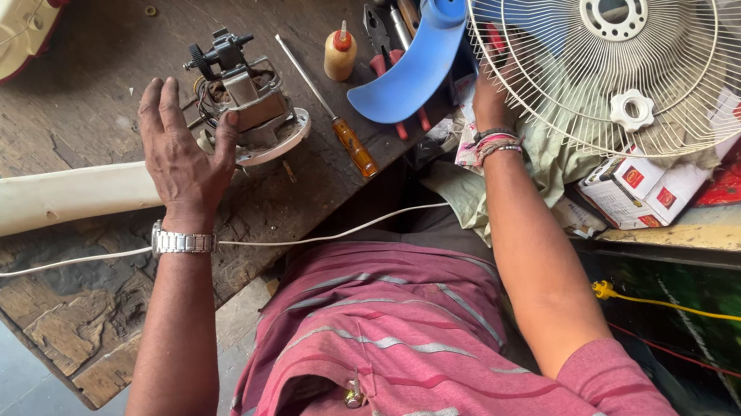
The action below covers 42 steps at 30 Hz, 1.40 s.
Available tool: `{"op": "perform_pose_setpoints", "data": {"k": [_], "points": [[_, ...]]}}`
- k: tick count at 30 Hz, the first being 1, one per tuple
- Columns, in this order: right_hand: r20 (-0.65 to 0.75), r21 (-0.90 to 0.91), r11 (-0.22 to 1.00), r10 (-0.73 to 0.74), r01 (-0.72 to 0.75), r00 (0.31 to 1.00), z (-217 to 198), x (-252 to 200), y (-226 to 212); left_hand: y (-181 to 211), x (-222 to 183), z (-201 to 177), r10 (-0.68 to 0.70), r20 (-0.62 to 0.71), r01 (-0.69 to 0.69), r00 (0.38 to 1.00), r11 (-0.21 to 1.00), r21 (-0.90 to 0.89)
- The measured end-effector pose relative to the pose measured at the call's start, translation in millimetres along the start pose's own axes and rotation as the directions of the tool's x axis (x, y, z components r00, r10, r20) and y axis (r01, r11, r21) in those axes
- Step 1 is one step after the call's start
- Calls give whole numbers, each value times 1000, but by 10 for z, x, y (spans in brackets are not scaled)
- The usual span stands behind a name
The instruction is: The person disassembles a small electric motor using a screwdriver and pliers. They remove screws, separate the motor housing, and manipulate internal components and wires on a cluttered workbench.
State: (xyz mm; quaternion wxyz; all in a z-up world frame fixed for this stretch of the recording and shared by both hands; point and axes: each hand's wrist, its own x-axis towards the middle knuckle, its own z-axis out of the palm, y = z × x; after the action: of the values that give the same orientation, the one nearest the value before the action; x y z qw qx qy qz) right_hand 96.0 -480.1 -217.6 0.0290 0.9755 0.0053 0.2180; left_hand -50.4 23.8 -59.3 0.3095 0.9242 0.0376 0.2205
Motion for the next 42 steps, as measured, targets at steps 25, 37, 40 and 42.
{"op": "perform_pose_setpoints", "data": {"k": [25,37,40,42], "points": [[21,234,901,371,-366,928,-958,-332,-383,78,0,-9,7,-43,-7,999,1000,-6],[-228,272,962,95,-30,969,-2104,-898,-886,168,-33,-123,48,-168,-72,985,987,-142],[-212,678,734,248,-41,945,-2572,-1061,-1121,395,-78,-171,375,-360,-340,854,927,159],[-331,620,775,122,118,936,-3005,-1066,-1155,668,-249,-211,435,-192,-438,880,899,29]]}}
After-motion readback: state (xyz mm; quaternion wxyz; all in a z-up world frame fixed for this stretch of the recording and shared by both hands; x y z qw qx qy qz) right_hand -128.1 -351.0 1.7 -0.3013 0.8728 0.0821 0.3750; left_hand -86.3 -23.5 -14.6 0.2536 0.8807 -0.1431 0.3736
